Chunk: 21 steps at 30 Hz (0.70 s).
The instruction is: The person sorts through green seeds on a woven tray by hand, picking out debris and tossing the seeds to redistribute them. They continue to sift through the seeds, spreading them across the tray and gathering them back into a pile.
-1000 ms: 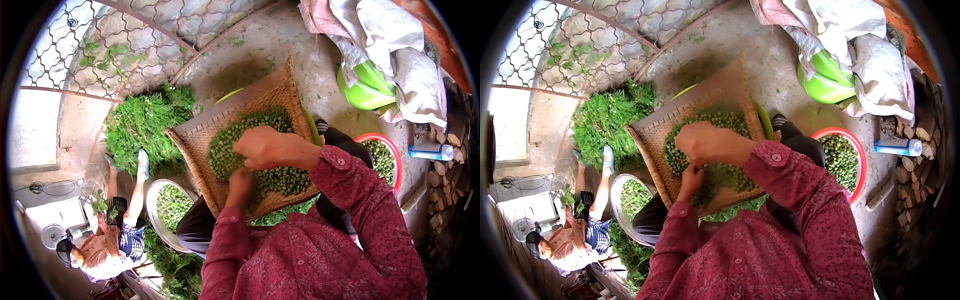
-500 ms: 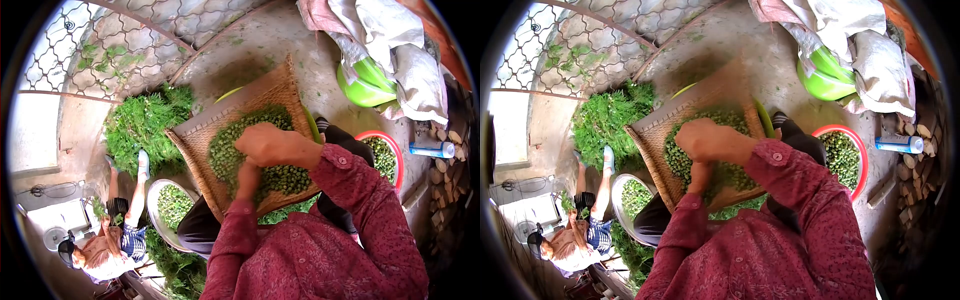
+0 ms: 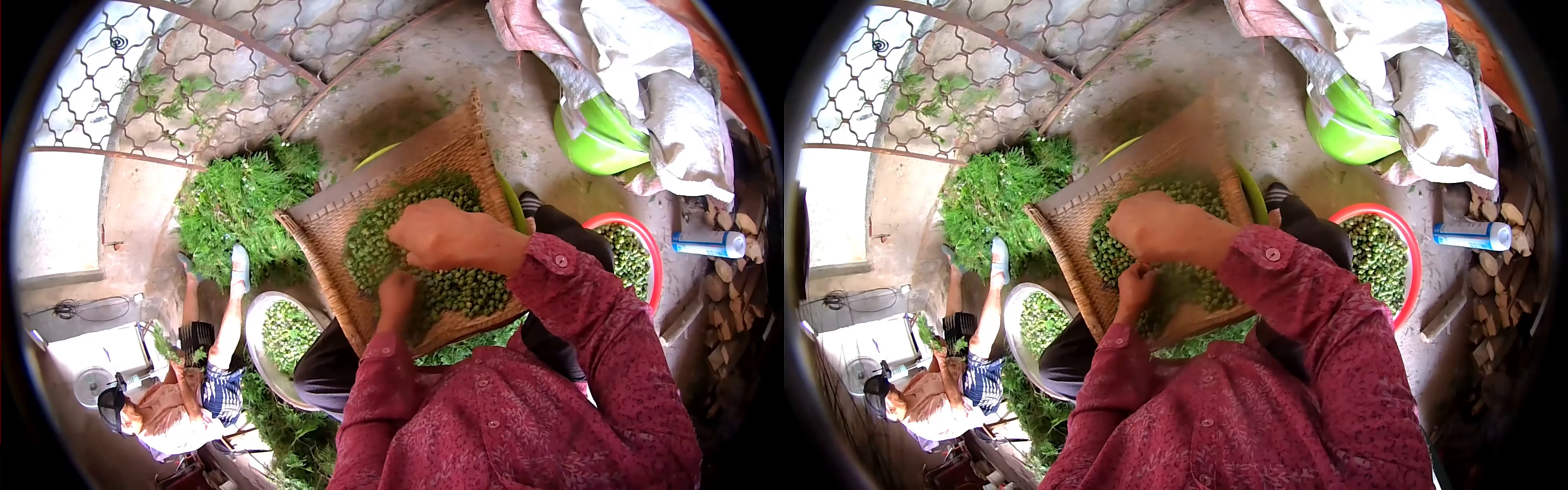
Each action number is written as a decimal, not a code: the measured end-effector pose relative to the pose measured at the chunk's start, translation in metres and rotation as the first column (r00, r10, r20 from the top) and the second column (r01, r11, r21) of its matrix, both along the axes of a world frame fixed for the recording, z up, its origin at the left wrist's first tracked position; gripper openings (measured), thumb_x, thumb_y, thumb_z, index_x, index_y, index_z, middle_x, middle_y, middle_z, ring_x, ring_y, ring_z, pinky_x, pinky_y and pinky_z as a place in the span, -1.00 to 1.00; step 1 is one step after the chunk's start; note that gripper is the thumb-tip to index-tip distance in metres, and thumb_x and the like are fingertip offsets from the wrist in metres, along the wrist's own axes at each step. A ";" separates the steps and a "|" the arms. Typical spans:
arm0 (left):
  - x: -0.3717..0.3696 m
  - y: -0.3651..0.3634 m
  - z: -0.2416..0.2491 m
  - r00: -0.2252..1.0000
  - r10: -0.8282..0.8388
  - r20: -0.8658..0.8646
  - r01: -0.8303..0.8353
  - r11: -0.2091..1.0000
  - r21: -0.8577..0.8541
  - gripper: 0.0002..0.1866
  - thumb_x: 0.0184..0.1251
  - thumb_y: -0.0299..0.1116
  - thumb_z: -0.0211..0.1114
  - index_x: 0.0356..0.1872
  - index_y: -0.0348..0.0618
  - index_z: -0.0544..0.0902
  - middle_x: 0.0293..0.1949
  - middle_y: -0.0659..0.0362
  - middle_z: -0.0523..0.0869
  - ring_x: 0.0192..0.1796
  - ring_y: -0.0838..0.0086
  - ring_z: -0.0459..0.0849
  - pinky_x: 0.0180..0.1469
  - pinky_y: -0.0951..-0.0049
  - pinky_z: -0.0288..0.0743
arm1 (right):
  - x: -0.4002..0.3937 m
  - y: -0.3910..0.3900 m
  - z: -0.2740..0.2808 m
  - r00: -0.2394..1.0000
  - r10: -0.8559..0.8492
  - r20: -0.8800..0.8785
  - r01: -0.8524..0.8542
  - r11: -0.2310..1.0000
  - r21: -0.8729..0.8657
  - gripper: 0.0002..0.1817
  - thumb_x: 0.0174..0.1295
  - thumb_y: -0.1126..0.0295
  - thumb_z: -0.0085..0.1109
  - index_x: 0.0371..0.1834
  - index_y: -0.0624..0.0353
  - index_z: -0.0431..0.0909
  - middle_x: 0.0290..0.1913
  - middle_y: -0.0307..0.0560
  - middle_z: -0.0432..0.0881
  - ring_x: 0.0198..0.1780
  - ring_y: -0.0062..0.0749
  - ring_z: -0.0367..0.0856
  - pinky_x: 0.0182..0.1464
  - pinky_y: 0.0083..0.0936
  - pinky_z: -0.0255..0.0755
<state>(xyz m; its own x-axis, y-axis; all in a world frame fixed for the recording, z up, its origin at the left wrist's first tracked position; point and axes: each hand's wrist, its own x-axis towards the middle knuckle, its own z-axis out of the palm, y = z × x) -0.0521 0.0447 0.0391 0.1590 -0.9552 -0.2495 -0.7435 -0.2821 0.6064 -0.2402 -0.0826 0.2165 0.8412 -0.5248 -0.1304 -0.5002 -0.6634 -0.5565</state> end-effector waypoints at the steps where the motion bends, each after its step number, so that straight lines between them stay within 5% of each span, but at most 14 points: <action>1: 0.001 0.001 -0.002 0.999 -0.043 0.011 0.043 0.999 -0.029 -0.80 0.04 -0.34 0.18 -0.33 -0.21 0.60 -0.49 -0.07 0.62 -0.37 0.13 0.64 -0.31 0.29 0.47 | 0.000 0.001 0.002 1.000 0.003 -0.012 -0.003 1.000 0.002 -0.80 -0.07 0.33 0.15 -0.43 0.22 0.53 -0.39 0.08 0.58 -0.24 0.01 0.55 -0.16 -0.15 0.41; 6: -0.020 -0.008 -0.009 0.930 -0.236 0.283 0.268 0.960 -0.082 -0.83 0.11 -0.33 0.11 -0.52 -0.21 0.57 -0.55 -0.04 0.61 -0.43 0.11 0.62 -0.40 0.19 0.46 | 0.001 -0.002 0.004 0.997 0.024 -0.072 -0.021 0.999 0.046 -0.80 -0.07 0.33 0.15 -0.42 0.21 0.54 -0.39 0.08 0.59 -0.23 0.00 0.56 -0.16 -0.16 0.42; 9: -0.033 -0.010 0.010 0.855 -0.399 0.330 0.347 0.915 0.206 -0.83 0.12 -0.39 0.07 -0.32 -0.13 0.60 -0.38 -0.01 0.62 -0.31 0.06 0.59 -0.29 0.13 0.44 | 0.001 -0.003 0.004 0.998 0.006 -0.065 -0.003 0.999 0.038 -0.81 -0.08 0.33 0.15 -0.41 0.20 0.55 -0.40 0.08 0.59 -0.24 0.00 0.57 -0.18 -0.18 0.43; 12: -0.030 -0.011 0.016 0.815 -0.470 0.339 0.371 0.873 0.316 -0.79 0.12 -0.40 0.05 -0.22 -0.08 0.57 -0.30 0.00 0.63 -0.27 0.07 0.60 -0.27 0.15 0.45 | 0.002 -0.001 0.005 1.000 -0.019 -0.013 0.019 1.000 0.011 -0.81 -0.08 0.34 0.15 -0.41 0.19 0.55 -0.42 0.08 0.60 -0.27 0.00 0.58 -0.20 -0.19 0.44; 21: -0.025 -0.008 0.012 0.832 -0.454 0.320 0.387 0.887 0.253 -0.79 0.07 -0.40 0.10 -0.24 -0.13 0.57 -0.35 0.02 0.64 -0.26 0.07 0.60 -0.25 0.16 0.46 | 0.006 0.002 0.000 0.998 -0.021 -0.051 0.023 0.998 0.051 -0.81 -0.06 0.32 0.15 -0.43 0.20 0.56 -0.37 0.09 0.59 -0.23 -0.01 0.57 -0.16 -0.18 0.43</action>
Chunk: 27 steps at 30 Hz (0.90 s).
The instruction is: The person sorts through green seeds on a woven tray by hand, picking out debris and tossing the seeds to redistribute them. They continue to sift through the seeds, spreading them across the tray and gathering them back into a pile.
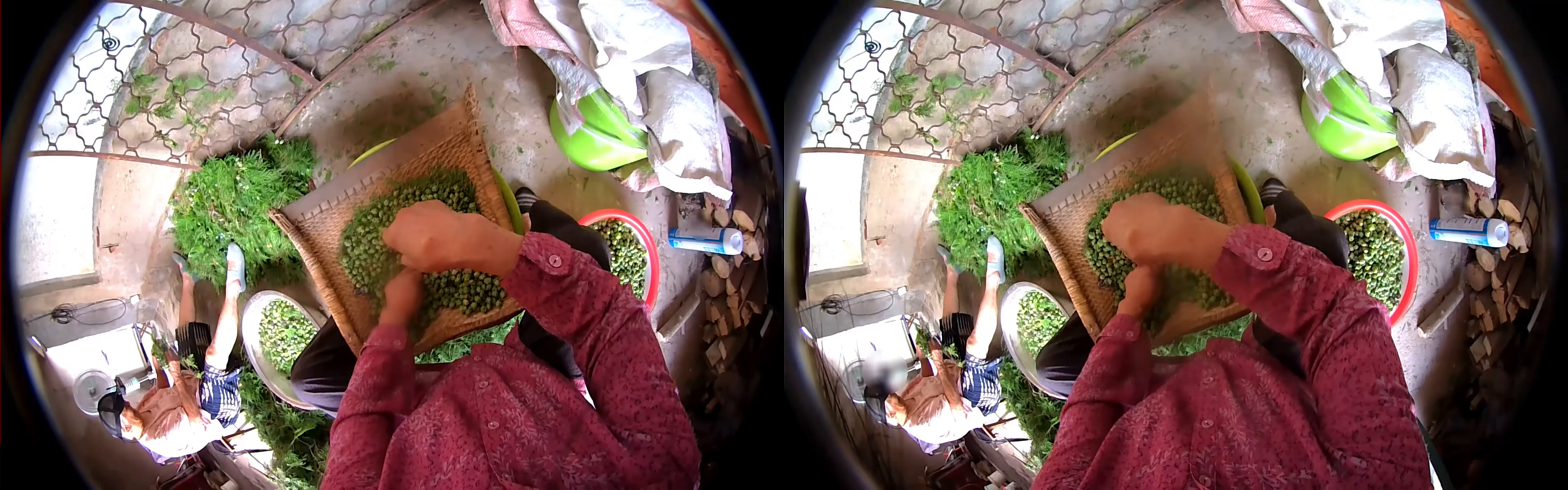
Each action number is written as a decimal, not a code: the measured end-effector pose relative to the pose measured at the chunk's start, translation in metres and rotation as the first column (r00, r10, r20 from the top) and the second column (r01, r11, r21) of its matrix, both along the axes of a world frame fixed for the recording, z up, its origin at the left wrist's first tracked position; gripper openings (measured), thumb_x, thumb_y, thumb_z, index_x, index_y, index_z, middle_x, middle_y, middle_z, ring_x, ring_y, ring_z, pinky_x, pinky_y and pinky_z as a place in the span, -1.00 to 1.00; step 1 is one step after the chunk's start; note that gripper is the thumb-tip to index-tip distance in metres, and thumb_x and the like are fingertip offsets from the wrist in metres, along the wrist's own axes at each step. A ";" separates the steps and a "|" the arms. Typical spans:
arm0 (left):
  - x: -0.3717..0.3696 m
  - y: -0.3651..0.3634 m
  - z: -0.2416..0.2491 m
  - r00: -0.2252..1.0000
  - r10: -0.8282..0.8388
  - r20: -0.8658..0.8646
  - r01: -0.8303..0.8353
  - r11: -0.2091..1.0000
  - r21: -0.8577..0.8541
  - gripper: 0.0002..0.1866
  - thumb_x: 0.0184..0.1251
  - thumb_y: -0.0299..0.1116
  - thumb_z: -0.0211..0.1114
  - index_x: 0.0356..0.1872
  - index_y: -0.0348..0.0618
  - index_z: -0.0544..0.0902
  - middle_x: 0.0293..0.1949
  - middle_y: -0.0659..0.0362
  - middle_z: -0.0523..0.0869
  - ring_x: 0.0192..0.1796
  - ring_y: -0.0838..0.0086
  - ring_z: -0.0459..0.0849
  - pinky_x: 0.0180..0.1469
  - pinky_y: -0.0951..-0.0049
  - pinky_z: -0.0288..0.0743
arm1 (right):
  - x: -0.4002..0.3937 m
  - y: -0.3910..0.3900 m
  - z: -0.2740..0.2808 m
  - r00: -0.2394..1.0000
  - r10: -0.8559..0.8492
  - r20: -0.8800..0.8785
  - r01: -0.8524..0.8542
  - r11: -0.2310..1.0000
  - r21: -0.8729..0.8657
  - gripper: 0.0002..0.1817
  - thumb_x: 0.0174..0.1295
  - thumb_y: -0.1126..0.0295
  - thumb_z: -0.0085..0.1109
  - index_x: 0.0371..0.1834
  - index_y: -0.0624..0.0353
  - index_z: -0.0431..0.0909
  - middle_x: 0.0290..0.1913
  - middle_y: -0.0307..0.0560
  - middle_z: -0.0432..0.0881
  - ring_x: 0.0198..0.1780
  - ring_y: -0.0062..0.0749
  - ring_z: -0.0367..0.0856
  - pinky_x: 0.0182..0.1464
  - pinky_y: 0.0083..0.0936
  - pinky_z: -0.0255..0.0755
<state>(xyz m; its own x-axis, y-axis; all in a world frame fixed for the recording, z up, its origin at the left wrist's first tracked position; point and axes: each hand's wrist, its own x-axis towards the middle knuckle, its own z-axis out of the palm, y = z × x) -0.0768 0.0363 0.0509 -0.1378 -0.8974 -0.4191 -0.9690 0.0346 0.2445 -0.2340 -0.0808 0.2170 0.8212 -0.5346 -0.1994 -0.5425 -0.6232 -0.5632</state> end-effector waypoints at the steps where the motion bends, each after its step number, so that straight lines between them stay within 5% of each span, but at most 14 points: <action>1: 0.003 0.001 -0.004 1.000 -0.026 0.018 0.026 1.000 -0.013 -0.82 0.07 -0.39 0.09 -0.30 -0.14 0.57 -0.39 -0.01 0.63 -0.30 0.06 0.60 -0.30 0.14 0.45 | 0.000 -0.001 0.001 1.000 0.006 -0.018 -0.006 1.000 0.001 -0.81 -0.06 0.32 0.15 -0.43 0.20 0.56 -0.37 0.08 0.59 -0.22 -0.01 0.57 -0.16 -0.18 0.43; 3: 0.009 0.003 -0.009 0.996 -0.078 0.049 0.080 0.996 -0.034 -0.85 0.06 -0.37 0.09 -0.41 -0.16 0.58 -0.47 -0.07 0.62 -0.38 0.03 0.61 -0.41 0.11 0.45 | -0.002 -0.001 0.003 1.000 0.008 -0.024 -0.008 1.000 -0.011 -0.81 -0.06 0.32 0.15 -0.42 0.20 0.56 -0.36 0.08 0.59 -0.21 -0.01 0.56 -0.15 -0.18 0.42; 6: 0.022 0.016 0.006 0.970 0.047 -0.238 -0.078 0.990 -0.121 -0.88 0.07 -0.40 0.12 -0.43 -0.22 0.54 -0.51 0.02 0.62 -0.47 0.16 0.60 -0.44 0.25 0.44 | -0.004 -0.002 0.004 1.000 0.001 0.019 -0.001 0.999 -0.037 -0.80 -0.06 0.32 0.14 -0.42 0.21 0.55 -0.37 0.08 0.58 -0.21 0.00 0.56 -0.14 -0.17 0.42; 7: 0.029 0.021 0.007 0.904 0.200 -0.377 -0.216 0.976 0.000 -0.90 0.11 -0.41 0.11 -0.42 -0.21 0.52 -0.52 0.08 0.59 -0.50 0.25 0.56 -0.45 0.31 0.42 | -0.005 -0.002 0.003 1.000 0.001 0.030 -0.001 0.999 -0.033 -0.80 -0.05 0.32 0.14 -0.41 0.21 0.54 -0.37 0.08 0.58 -0.21 0.00 0.55 -0.14 -0.17 0.42; 10: 0.048 0.028 0.009 0.486 0.620 -0.616 -0.467 0.780 0.417 -0.96 0.23 -0.45 0.07 -0.38 -0.16 0.46 -0.56 0.24 0.51 -0.58 0.51 0.42 -0.46 0.50 0.36 | -0.006 -0.001 0.003 0.999 0.008 0.038 -0.007 0.999 -0.035 -0.79 -0.06 0.32 0.14 -0.41 0.22 0.52 -0.38 0.09 0.58 -0.21 0.01 0.55 -0.13 -0.16 0.41; 13: 0.053 0.032 0.024 0.023 0.722 -0.691 -0.406 0.639 0.654 -0.99 0.25 -0.48 0.06 -0.35 -0.13 0.44 -0.50 0.21 0.52 -0.52 0.52 0.43 -0.42 0.50 0.36 | -0.008 0.000 0.001 0.995 0.036 0.093 -0.034 0.999 -0.026 -0.78 -0.06 0.32 0.14 -0.41 0.23 0.50 -0.37 0.08 0.57 -0.20 0.01 0.54 -0.14 -0.15 0.40; 16: 0.034 0.030 0.056 -0.401 0.622 -0.672 -0.229 0.643 0.731 -0.98 0.25 -0.49 0.07 -0.34 -0.12 0.44 -0.43 0.20 0.51 -0.46 0.53 0.44 -0.38 0.50 0.36 | -0.004 0.001 0.001 0.992 0.088 0.095 -0.089 0.996 0.010 -0.78 -0.07 0.31 0.14 -0.42 0.24 0.49 -0.37 0.08 0.57 -0.20 0.02 0.53 -0.15 -0.14 0.39; 22: 0.012 0.051 0.097 -0.529 0.607 -0.593 -0.040 0.680 0.732 -0.94 0.20 -0.44 0.12 -0.32 -0.14 0.46 -0.44 0.20 0.46 -0.49 0.56 0.38 -0.39 0.50 0.34 | -0.004 -0.002 0.002 0.990 0.051 0.130 -0.050 0.999 -0.009 -0.78 -0.07 0.32 0.15 -0.43 0.25 0.49 -0.41 0.09 0.56 -0.23 0.04 0.53 -0.16 -0.13 0.39; 25: 0.007 0.094 0.093 -0.530 0.739 -0.415 0.152 0.565 0.811 -0.96 0.18 -0.45 0.13 -0.37 -0.10 0.45 -0.51 0.23 0.44 -0.42 0.49 0.41 -0.39 0.50 0.31 | -0.005 -0.003 0.006 0.997 0.036 0.070 -0.034 0.999 -0.027 -0.79 -0.07 0.32 0.15 -0.43 0.25 0.49 -0.43 0.10 0.56 -0.25 0.04 0.54 -0.17 -0.12 0.39; 27: 0.000 0.130 0.076 -0.584 0.797 -0.151 0.204 0.324 0.924 -0.99 0.18 -0.47 0.10 -0.41 -0.14 0.46 -0.55 0.19 0.45 -0.42 0.44 0.41 -0.37 0.49 0.30 | -0.004 -0.002 0.006 0.998 0.034 0.049 -0.033 0.999 -0.027 -0.79 -0.07 0.33 0.15 -0.44 0.24 0.49 -0.43 0.11 0.56 -0.26 0.05 0.54 -0.18 -0.12 0.40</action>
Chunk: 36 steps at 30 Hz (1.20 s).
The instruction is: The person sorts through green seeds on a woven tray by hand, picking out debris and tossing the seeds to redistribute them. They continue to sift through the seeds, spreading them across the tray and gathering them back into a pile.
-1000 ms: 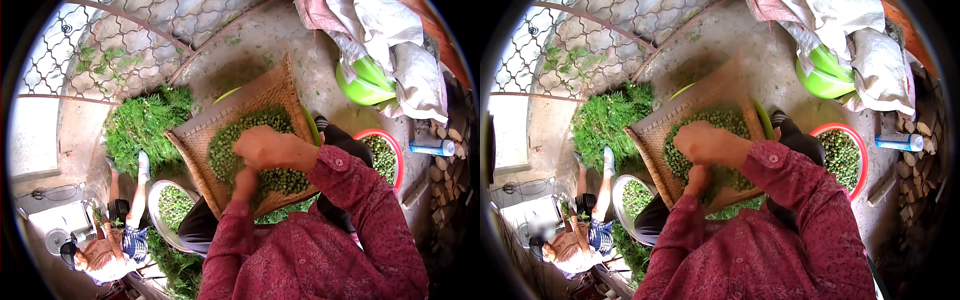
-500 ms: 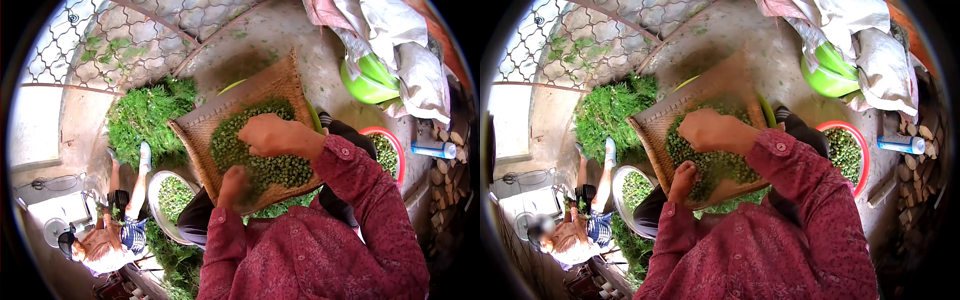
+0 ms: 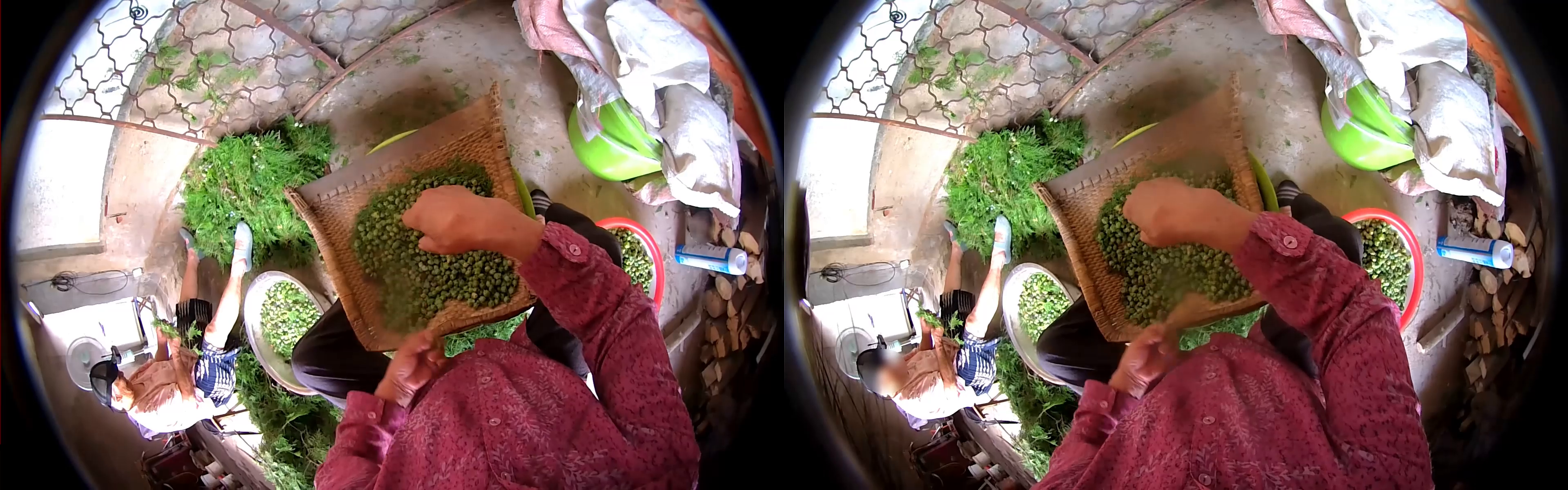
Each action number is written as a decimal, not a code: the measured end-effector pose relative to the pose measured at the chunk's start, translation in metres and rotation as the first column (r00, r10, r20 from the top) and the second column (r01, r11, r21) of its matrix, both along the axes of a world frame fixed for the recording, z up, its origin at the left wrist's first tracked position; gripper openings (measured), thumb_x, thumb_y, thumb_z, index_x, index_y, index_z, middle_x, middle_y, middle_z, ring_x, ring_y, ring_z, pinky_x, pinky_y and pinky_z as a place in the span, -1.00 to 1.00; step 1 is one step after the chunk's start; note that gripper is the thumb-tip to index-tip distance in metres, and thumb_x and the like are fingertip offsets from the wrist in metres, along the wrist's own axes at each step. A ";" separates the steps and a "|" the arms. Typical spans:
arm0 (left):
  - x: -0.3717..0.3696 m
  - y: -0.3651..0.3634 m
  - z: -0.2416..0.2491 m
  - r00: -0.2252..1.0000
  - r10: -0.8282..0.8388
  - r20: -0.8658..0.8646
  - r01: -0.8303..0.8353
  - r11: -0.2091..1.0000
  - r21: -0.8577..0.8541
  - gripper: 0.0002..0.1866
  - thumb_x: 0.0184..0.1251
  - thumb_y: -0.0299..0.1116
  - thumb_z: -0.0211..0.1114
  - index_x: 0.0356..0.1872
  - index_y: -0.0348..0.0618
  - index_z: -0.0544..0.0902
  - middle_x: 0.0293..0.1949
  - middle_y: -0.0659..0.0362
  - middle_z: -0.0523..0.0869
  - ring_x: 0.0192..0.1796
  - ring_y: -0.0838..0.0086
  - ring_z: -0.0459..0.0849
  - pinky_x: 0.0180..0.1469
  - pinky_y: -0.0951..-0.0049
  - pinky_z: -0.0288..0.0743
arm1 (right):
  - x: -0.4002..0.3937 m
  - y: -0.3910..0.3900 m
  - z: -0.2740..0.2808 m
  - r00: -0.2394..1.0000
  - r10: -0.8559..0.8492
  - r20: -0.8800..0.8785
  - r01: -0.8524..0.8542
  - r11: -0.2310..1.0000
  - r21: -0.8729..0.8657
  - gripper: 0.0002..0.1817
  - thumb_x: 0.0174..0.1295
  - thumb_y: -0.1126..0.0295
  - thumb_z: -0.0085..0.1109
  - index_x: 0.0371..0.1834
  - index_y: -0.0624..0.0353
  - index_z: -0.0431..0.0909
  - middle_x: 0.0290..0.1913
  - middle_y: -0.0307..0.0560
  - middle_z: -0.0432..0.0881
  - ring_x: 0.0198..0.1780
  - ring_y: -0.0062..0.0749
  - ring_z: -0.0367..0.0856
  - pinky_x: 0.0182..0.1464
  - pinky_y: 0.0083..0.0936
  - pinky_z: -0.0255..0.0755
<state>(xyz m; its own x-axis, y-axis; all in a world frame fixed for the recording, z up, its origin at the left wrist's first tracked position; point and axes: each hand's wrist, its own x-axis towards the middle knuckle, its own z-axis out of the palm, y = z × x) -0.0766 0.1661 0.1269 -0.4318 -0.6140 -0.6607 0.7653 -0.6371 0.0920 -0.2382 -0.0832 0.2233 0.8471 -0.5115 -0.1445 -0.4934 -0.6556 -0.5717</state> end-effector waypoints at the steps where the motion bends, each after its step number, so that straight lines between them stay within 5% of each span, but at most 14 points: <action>1: -0.008 0.017 -0.004 0.998 0.027 0.062 -0.023 0.998 -0.058 -0.98 0.19 -0.48 0.09 -0.37 -0.17 0.45 -0.49 0.16 0.47 -0.37 0.41 0.43 -0.31 0.46 0.34 | -0.001 0.001 -0.001 1.000 -0.001 0.011 0.001 1.000 0.002 -0.80 -0.07 0.33 0.15 -0.44 0.24 0.49 -0.44 0.11 0.56 -0.27 0.05 0.54 -0.19 -0.12 0.40; 4: -0.028 0.041 -0.018 0.971 0.127 0.204 -0.124 0.992 -0.029 -0.88 0.22 -0.49 0.04 -0.24 -0.27 0.41 -0.27 0.03 0.51 -0.20 0.29 0.48 -0.10 0.35 0.40 | 0.002 0.003 -0.006 0.999 0.008 0.032 -0.008 1.000 0.003 -0.80 -0.07 0.34 0.16 -0.44 0.24 0.49 -0.44 0.10 0.56 -0.27 0.05 0.54 -0.20 -0.12 0.40; 6: -0.034 0.030 -0.032 0.946 0.194 0.259 -0.260 0.932 0.252 -0.78 0.24 -0.50 0.01 -0.12 -0.35 0.35 -0.06 -0.08 0.48 -0.03 0.17 0.47 0.10 0.24 0.37 | -0.001 0.004 -0.008 0.999 0.009 0.042 -0.009 1.000 -0.004 -0.80 -0.07 0.35 0.16 -0.44 0.24 0.48 -0.45 0.10 0.56 -0.28 0.06 0.54 -0.20 -0.12 0.40; 7: -0.037 0.025 -0.030 0.954 0.247 0.169 -0.281 0.935 0.216 -0.64 0.24 -0.52 0.01 0.04 -0.39 0.23 0.15 -0.17 0.31 0.18 0.08 0.35 0.25 0.16 0.26 | -0.001 0.004 -0.007 0.999 0.013 0.053 -0.012 1.000 -0.011 -0.81 -0.07 0.35 0.16 -0.45 0.25 0.48 -0.45 0.10 0.56 -0.28 0.06 0.54 -0.21 -0.12 0.40; 10: -0.037 0.016 -0.008 0.973 0.231 -0.027 -0.222 0.956 0.190 -0.64 0.22 -0.53 0.05 0.04 -0.40 0.27 0.18 -0.17 0.30 0.23 0.07 0.31 0.23 0.12 0.27 | -0.002 0.003 -0.004 0.998 0.017 0.062 -0.016 1.000 -0.023 -0.81 -0.07 0.35 0.16 -0.46 0.25 0.48 -0.45 0.10 0.55 -0.28 0.06 0.54 -0.22 -0.12 0.40; 13: -0.034 0.024 -0.011 0.974 0.107 0.199 -0.143 0.974 0.177 -0.66 0.21 -0.51 0.12 -0.01 -0.40 0.33 0.12 -0.14 0.39 0.19 0.09 0.39 0.16 0.13 0.35 | -0.005 0.001 -0.003 0.998 -0.002 0.066 0.004 1.000 -0.028 -0.81 -0.06 0.35 0.16 -0.46 0.25 0.48 -0.44 0.10 0.55 -0.27 0.05 0.54 -0.21 -0.13 0.40; 16: -0.012 0.027 -0.017 0.985 -0.047 0.169 0.027 0.992 0.120 -0.69 0.19 -0.48 0.17 -0.06 -0.36 0.39 -0.02 -0.05 0.53 0.02 0.15 0.54 0.05 0.21 0.44 | -0.004 0.000 -0.002 0.999 -0.008 0.052 0.009 0.999 -0.033 -0.81 -0.05 0.35 0.17 -0.45 0.25 0.48 -0.43 0.10 0.55 -0.26 0.04 0.54 -0.19 -0.13 0.40; 17: -0.006 0.025 -0.015 0.950 -0.061 0.307 0.039 0.996 0.079 -0.69 0.18 -0.49 0.17 -0.06 -0.35 0.40 -0.08 -0.02 0.56 -0.05 0.20 0.56 -0.03 0.26 0.46 | -0.004 0.000 -0.003 0.999 -0.008 0.043 0.010 0.999 -0.034 -0.80 -0.05 0.35 0.17 -0.44 0.25 0.48 -0.43 0.10 0.55 -0.25 0.04 0.54 -0.19 -0.14 0.40; 20: -0.011 -0.028 0.017 0.717 0.013 0.696 0.036 0.998 -0.056 -0.71 0.16 -0.52 0.16 -0.08 -0.35 0.46 -0.30 0.10 0.60 -0.34 0.44 0.57 -0.31 0.46 0.45 | -0.002 0.001 -0.005 0.999 0.000 0.041 0.002 0.999 -0.038 -0.80 -0.04 0.34 0.17 -0.44 0.25 0.48 -0.43 0.09 0.55 -0.26 0.03 0.54 -0.18 -0.14 0.41; 23: 0.004 -0.073 0.012 0.279 0.043 0.959 0.254 0.960 -0.117 -0.83 0.13 -0.51 0.19 -0.25 -0.33 0.55 -0.45 0.21 0.57 -0.43 0.49 0.55 -0.38 0.48 0.44 | 0.001 0.001 -0.007 1.000 -0.001 0.015 0.001 1.000 -0.026 -0.79 -0.05 0.33 0.18 -0.43 0.24 0.48 -0.42 0.08 0.56 -0.25 0.03 0.54 -0.18 -0.14 0.41; 25: 0.026 -0.087 -0.050 -0.193 0.307 0.932 0.440 0.876 -0.198 -0.77 0.05 -0.45 0.28 -0.22 -0.25 0.59 -0.42 0.19 0.56 -0.43 0.42 0.54 -0.35 0.45 0.44 | 0.001 0.001 -0.005 1.000 0.001 0.020 -0.001 1.000 -0.024 -0.79 -0.05 0.32 0.18 -0.43 0.23 0.49 -0.41 0.07 0.56 -0.24 0.02 0.54 -0.17 -0.15 0.41; 28: 0.032 -0.118 -0.068 -0.511 0.439 0.739 0.659 0.752 0.010 -0.70 -0.04 -0.38 0.34 -0.20 -0.11 0.60 -0.34 0.14 0.53 -0.35 0.29 0.55 -0.31 0.35 0.45 | -0.001 0.000 -0.002 1.000 -0.001 0.029 0.002 1.000 -0.023 -0.79 -0.05 0.31 0.18 -0.42 0.22 0.50 -0.39 0.07 0.56 -0.23 0.01 0.54 -0.16 -0.15 0.41; 34: 0.019 -0.136 -0.059 -0.644 0.132 0.754 0.600 0.698 0.391 -0.72 -0.05 -0.30 0.26 -0.25 -0.11 0.60 -0.21 0.02 0.50 -0.22 0.10 0.56 -0.18 0.20 0.46 | -0.001 -0.002 -0.005 0.998 -0.029 0.052 0.030 0.999 -0.035 -0.80 -0.04 0.31 0.17 -0.42 0.21 0.51 -0.39 0.07 0.57 -0.22 0.00 0.55 -0.16 -0.15 0.42; 36: 0.019 -0.137 -0.065 -0.635 0.136 0.760 0.597 0.711 0.372 -0.74 -0.04 -0.28 0.26 -0.27 -0.10 0.59 -0.22 0.01 0.50 -0.22 0.09 0.56 -0.20 0.19 0.45 | 0.000 -0.002 -0.004 0.999 -0.037 0.036 0.038 0.999 -0.025 -0.80 -0.05 0.31 0.17 -0.42 0.21 0.52 -0.39 0.07 0.57 -0.23 0.01 0.55 -0.17 -0.15 0.42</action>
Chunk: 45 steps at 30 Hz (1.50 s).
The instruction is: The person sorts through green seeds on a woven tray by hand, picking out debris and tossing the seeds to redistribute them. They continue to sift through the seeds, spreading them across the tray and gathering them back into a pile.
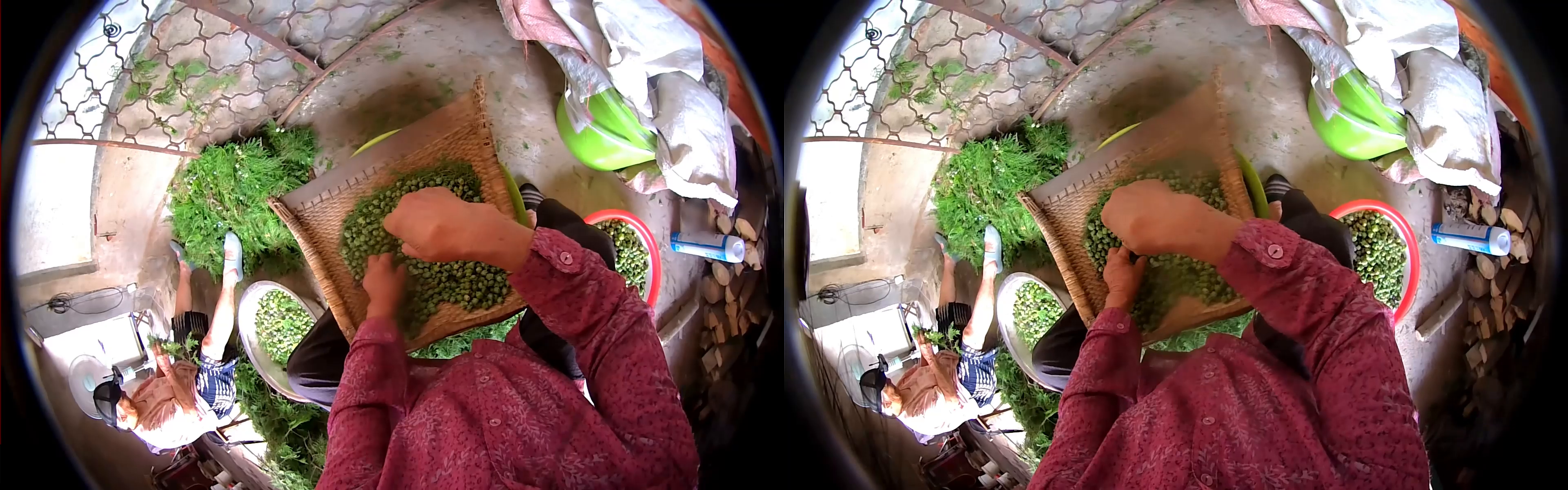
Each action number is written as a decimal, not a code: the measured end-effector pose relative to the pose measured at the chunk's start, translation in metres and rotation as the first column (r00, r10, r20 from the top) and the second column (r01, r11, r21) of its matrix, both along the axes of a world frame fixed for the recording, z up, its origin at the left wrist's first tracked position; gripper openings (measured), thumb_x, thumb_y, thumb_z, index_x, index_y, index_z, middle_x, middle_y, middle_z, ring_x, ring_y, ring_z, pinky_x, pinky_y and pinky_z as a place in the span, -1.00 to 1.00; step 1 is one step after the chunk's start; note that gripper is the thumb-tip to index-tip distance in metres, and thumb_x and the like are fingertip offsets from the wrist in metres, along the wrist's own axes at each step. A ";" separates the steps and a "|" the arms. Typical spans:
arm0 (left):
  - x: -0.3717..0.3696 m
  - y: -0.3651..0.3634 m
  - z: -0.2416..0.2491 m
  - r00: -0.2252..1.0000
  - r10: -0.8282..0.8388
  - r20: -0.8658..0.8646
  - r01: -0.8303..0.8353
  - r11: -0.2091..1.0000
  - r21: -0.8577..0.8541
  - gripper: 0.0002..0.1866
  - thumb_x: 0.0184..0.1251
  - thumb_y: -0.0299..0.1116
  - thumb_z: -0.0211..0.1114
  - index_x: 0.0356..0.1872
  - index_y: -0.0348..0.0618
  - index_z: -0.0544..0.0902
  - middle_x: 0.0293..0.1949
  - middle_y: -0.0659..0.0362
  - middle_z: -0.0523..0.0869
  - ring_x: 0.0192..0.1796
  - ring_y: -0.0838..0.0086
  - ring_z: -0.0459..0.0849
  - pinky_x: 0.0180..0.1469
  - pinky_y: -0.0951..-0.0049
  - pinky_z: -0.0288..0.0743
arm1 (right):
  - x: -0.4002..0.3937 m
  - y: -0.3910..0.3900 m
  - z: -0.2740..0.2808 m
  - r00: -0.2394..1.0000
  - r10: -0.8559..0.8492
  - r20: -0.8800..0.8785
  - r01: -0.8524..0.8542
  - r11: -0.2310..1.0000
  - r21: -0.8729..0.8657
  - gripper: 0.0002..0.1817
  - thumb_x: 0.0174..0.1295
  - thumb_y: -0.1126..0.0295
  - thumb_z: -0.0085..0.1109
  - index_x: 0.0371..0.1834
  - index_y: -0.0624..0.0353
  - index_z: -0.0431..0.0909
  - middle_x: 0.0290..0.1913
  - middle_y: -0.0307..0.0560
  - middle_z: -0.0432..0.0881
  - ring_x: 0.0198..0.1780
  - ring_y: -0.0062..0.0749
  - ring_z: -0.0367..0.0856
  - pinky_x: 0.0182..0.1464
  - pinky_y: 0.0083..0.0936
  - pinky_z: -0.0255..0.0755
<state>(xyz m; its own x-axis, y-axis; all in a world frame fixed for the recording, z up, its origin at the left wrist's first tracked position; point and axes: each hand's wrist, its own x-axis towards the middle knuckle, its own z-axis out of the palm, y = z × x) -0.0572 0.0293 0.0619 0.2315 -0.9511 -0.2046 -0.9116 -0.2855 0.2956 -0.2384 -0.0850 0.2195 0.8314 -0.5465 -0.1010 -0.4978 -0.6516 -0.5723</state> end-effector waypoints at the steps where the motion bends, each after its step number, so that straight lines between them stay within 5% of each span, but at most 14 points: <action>1: 0.000 0.000 -0.002 1.000 0.008 -0.006 -0.008 1.000 -0.009 -0.74 -0.04 -0.27 0.25 -0.29 -0.10 0.59 -0.22 0.00 0.50 -0.22 0.08 0.56 -0.21 0.18 0.45 | 0.001 0.000 0.002 1.000 0.000 -0.015 0.000 1.000 0.008 -0.80 -0.05 0.31 0.17 -0.42 0.21 0.53 -0.39 0.07 0.57 -0.23 0.01 0.55 -0.17 -0.15 0.42; 10: 0.010 -0.012 -0.022 0.954 -0.133 0.268 0.124 0.991 0.051 -0.74 0.06 -0.09 0.22 -0.28 0.05 0.64 -0.34 0.04 0.53 -0.28 0.11 0.56 -0.27 0.19 0.46 | 0.002 0.002 0.001 0.999 0.042 -0.030 -0.042 0.999 0.007 -0.79 -0.05 0.31 0.17 -0.41 0.22 0.54 -0.39 0.09 0.58 -0.23 0.02 0.55 -0.17 -0.14 0.42; 13: 0.005 -0.011 -0.001 0.995 -0.057 0.086 0.062 0.997 -0.051 -0.90 -0.05 -0.39 0.16 -0.50 -0.14 0.60 -0.42 0.01 0.55 -0.36 0.17 0.59 -0.32 0.23 0.47 | -0.001 0.001 0.000 1.000 0.015 0.008 -0.015 1.000 -0.004 -0.79 -0.05 0.31 0.16 -0.41 0.22 0.53 -0.38 0.09 0.58 -0.23 0.01 0.55 -0.17 -0.14 0.42; 14: 0.011 -0.010 -0.005 0.990 0.016 -0.140 -0.025 0.998 -0.063 -0.91 -0.03 -0.41 0.16 -0.50 -0.15 0.59 -0.45 0.05 0.56 -0.39 0.24 0.58 -0.35 0.29 0.47 | -0.001 0.001 0.000 1.000 0.002 0.028 -0.001 1.000 -0.008 -0.79 -0.05 0.31 0.16 -0.41 0.22 0.53 -0.38 0.09 0.58 -0.23 0.01 0.55 -0.18 -0.14 0.42; 16: 0.033 -0.006 -0.013 0.817 0.152 -0.556 -0.202 0.979 -0.029 -0.92 0.01 -0.44 0.14 -0.50 -0.18 0.59 -0.50 0.12 0.57 -0.45 0.39 0.56 -0.40 0.41 0.46 | -0.001 0.001 0.001 1.000 -0.016 0.017 0.016 1.000 0.006 -0.80 -0.05 0.32 0.16 -0.42 0.22 0.52 -0.39 0.08 0.58 -0.23 0.01 0.55 -0.18 -0.14 0.42; 18: 0.045 0.000 -0.005 0.574 0.350 -0.740 -0.295 0.932 0.211 -0.90 0.11 -0.42 0.15 -0.39 -0.20 0.57 -0.49 0.17 0.58 -0.50 0.41 0.57 -0.38 0.43 0.48 | 0.000 0.001 0.002 1.000 -0.010 0.004 0.010 1.000 0.012 -0.80 -0.05 0.32 0.15 -0.43 0.22 0.51 -0.39 0.08 0.57 -0.23 0.02 0.55 -0.18 -0.14 0.41; 22: 0.053 0.014 0.004 0.149 0.425 -0.893 -0.255 0.889 0.381 -0.92 0.19 -0.43 0.14 -0.32 -0.17 0.54 -0.46 0.16 0.60 -0.54 0.41 0.58 -0.39 0.44 0.50 | -0.001 0.002 0.004 1.000 0.010 -0.022 -0.010 1.000 0.024 -0.81 -0.06 0.33 0.14 -0.43 0.22 0.51 -0.40 0.09 0.57 -0.23 0.04 0.54 -0.17 -0.13 0.40; 28: 0.048 0.021 0.026 -0.158 0.321 -0.934 -0.358 0.863 0.357 -0.95 0.16 -0.48 0.17 -0.35 -0.18 0.53 -0.50 0.18 0.59 -0.57 0.47 0.56 -0.48 0.47 0.45 | -0.003 0.002 0.001 1.000 0.017 -0.018 -0.016 1.000 0.022 -0.81 -0.07 0.34 0.14 -0.43 0.22 0.50 -0.40 0.09 0.56 -0.23 0.04 0.54 -0.16 -0.13 0.40; 31: 0.051 0.013 0.011 0.299 0.452 -0.840 -0.410 0.856 0.315 -0.94 0.12 -0.46 0.22 -0.39 -0.19 0.55 -0.56 0.20 0.58 -0.56 0.52 0.54 -0.51 0.52 0.41 | -0.002 0.001 0.003 0.999 0.021 -0.044 -0.020 0.999 0.027 -0.81 -0.05 0.33 0.14 -0.43 0.22 0.50 -0.40 0.08 0.56 -0.22 0.03 0.54 -0.15 -0.14 0.40; 35: 0.027 0.001 -0.012 0.673 0.423 -0.607 -0.424 0.893 0.151 -0.84 0.01 -0.38 0.34 -0.53 -0.24 0.56 -0.64 0.26 0.56 -0.57 0.62 0.49 -0.50 0.57 0.36 | -0.005 0.001 0.007 1.000 -0.002 -0.026 0.003 1.000 0.016 -0.80 -0.02 0.31 0.15 -0.40 0.20 0.51 -0.36 0.07 0.57 -0.19 0.00 0.54 -0.12 -0.15 0.40; 38: 0.026 -0.002 -0.047 0.960 0.116 -0.253 -0.171 0.963 -0.206 -0.82 -0.01 -0.38 0.35 -0.52 -0.27 0.56 -0.65 0.26 0.56 -0.57 0.61 0.48 -0.46 0.53 0.39 | -0.007 -0.001 0.009 1.000 -0.003 0.002 0.003 1.000 -0.006 -0.79 -0.01 0.29 0.16 -0.38 0.19 0.52 -0.34 0.06 0.58 -0.17 0.00 0.54 -0.11 -0.16 0.40; 39: 0.025 -0.006 -0.042 0.945 0.184 -0.271 -0.205 0.977 -0.052 -0.77 -0.08 -0.33 0.29 -0.42 -0.28 0.60 -0.43 -0.07 0.64 -0.30 0.09 0.61 -0.21 0.25 0.46 | -0.007 -0.001 0.009 1.000 -0.004 0.002 0.004 1.000 -0.003 -0.79 -0.01 0.29 0.16 -0.38 0.19 0.52 -0.33 0.06 0.58 -0.17 0.00 0.54 -0.11 -0.16 0.40; 42: 0.031 -0.008 -0.056 0.904 0.213 -0.370 -0.270 0.957 -0.109 -0.77 -0.06 -0.34 0.27 -0.39 -0.28 0.60 -0.43 -0.09 0.64 -0.31 0.08 0.61 -0.22 0.25 0.47 | -0.007 -0.002 0.009 1.000 -0.011 0.005 0.011 1.000 0.004 -0.78 0.00 0.29 0.16 -0.37 0.19 0.52 -0.34 0.06 0.58 -0.17 0.00 0.54 -0.12 -0.16 0.40; 45: 0.045 0.000 -0.048 0.934 0.132 -0.331 -0.183 0.975 -0.126 -0.86 0.06 -0.38 0.25 -0.47 -0.25 0.58 -0.60 0.21 0.58 -0.55 0.55 0.52 -0.45 0.50 0.40 | -0.006 -0.001 0.007 0.999 -0.024 0.030 0.024 1.000 -0.005 -0.79 -0.01 0.29 0.16 -0.40 0.20 0.51 -0.35 0.07 0.57 -0.19 0.00 0.54 -0.13 -0.15 0.40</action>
<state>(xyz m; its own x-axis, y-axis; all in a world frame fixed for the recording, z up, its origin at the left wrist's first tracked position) -0.0124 0.0294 0.0136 0.3274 -0.9332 -0.1481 -0.7092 -0.3463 0.6141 -0.2441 -0.0855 0.2268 0.8204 -0.5671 -0.0731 -0.4963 -0.6428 -0.5836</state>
